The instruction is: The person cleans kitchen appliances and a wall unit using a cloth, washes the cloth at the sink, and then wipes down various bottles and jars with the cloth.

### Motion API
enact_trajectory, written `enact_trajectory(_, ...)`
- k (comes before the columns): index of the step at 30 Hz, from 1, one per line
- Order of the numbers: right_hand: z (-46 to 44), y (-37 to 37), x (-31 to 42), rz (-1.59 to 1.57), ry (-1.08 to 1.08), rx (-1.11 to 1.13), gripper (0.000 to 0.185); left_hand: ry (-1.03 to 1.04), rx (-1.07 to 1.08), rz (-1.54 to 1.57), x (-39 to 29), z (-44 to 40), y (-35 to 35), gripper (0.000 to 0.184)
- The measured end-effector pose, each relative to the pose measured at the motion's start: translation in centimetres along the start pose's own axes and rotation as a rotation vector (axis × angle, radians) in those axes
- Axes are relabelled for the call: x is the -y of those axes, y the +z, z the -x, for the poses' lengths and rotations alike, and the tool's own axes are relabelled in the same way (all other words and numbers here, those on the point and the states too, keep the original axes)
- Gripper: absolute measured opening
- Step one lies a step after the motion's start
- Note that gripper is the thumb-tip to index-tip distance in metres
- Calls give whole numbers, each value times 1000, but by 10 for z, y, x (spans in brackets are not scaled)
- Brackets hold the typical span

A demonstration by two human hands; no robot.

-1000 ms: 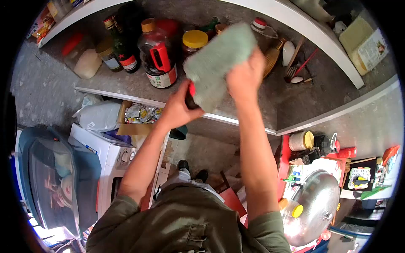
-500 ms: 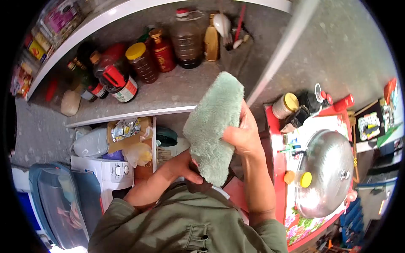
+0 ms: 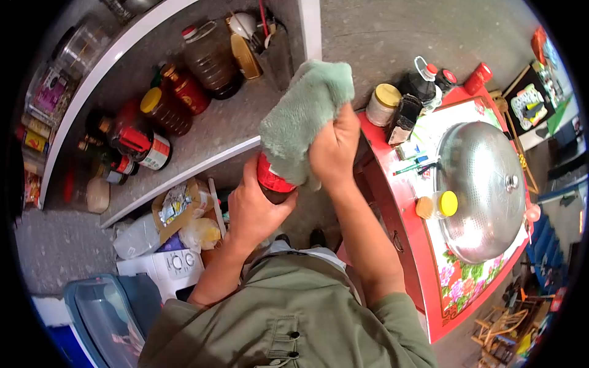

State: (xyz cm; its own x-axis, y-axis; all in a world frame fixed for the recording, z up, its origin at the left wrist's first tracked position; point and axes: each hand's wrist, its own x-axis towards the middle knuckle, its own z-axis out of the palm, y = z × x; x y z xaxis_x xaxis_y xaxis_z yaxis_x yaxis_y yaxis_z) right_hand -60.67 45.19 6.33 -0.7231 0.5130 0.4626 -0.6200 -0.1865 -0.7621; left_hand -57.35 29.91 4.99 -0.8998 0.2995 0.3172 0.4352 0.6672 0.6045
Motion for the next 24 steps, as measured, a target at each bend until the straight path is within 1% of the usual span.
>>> enact_trajectory(2,27,7,-1,241,24,-53,29,0,49,19,2,-2,-1,79)
enact_trajectory(3,39,11,-9,132,4,-48,26,-8,45,16,7,-6,1,80)
enact_trajectory(5,66,10,-31,352,-106,18,30,-7,49,15,16,-13,1,80)
enact_trajectory(7,79,14,-32,341,-10,21,38,100,10,61,21,-17,1,80)
enact_trajectory(8,75,14,-23,350,-23,10,39,149,15,136,21,-16,3,81)
enact_trajectory(9,67,12,-11,357,-36,-3,39,165,32,143,20,-14,2,81)
enact_trajectory(11,42,-2,13,263,58,62,43,122,188,265,14,-9,-3,81)
enact_trajectory(12,27,-8,28,312,120,158,45,127,272,424,9,-10,-7,79)
enact_trajectory(13,20,-14,32,469,151,151,42,139,283,432,12,-8,-5,79)
enact_trajectory(14,13,-20,36,624,185,150,40,142,597,795,17,-6,-2,76)
enact_trajectory(15,14,-20,37,869,69,205,39,132,915,1154,20,-4,-2,73)
enact_trajectory(16,16,-21,38,1114,-61,234,38,-61,1252,1338,23,-1,-6,68)
enact_trajectory(17,19,-15,42,618,48,328,40,-217,1437,1631,31,10,0,70)
enact_trajectory(19,26,1,49,-392,249,458,43,-197,1773,2048,39,21,27,86)
enact_trajectory(20,30,5,50,-647,284,474,44,-199,1777,2046,39,25,25,86)
enact_trajectory(21,34,9,50,-902,330,492,46,-280,1824,2118,38,29,21,90)
enact_trajectory(22,33,10,49,-1006,355,492,44,-361,1868,2189,35,30,19,94)
enact_trajectory(23,32,9,45,-965,339,457,43,-358,1871,2189,34,27,15,94)
enact_trajectory(24,29,5,42,-764,280,379,42,-306,1694,2153,34,22,9,89)
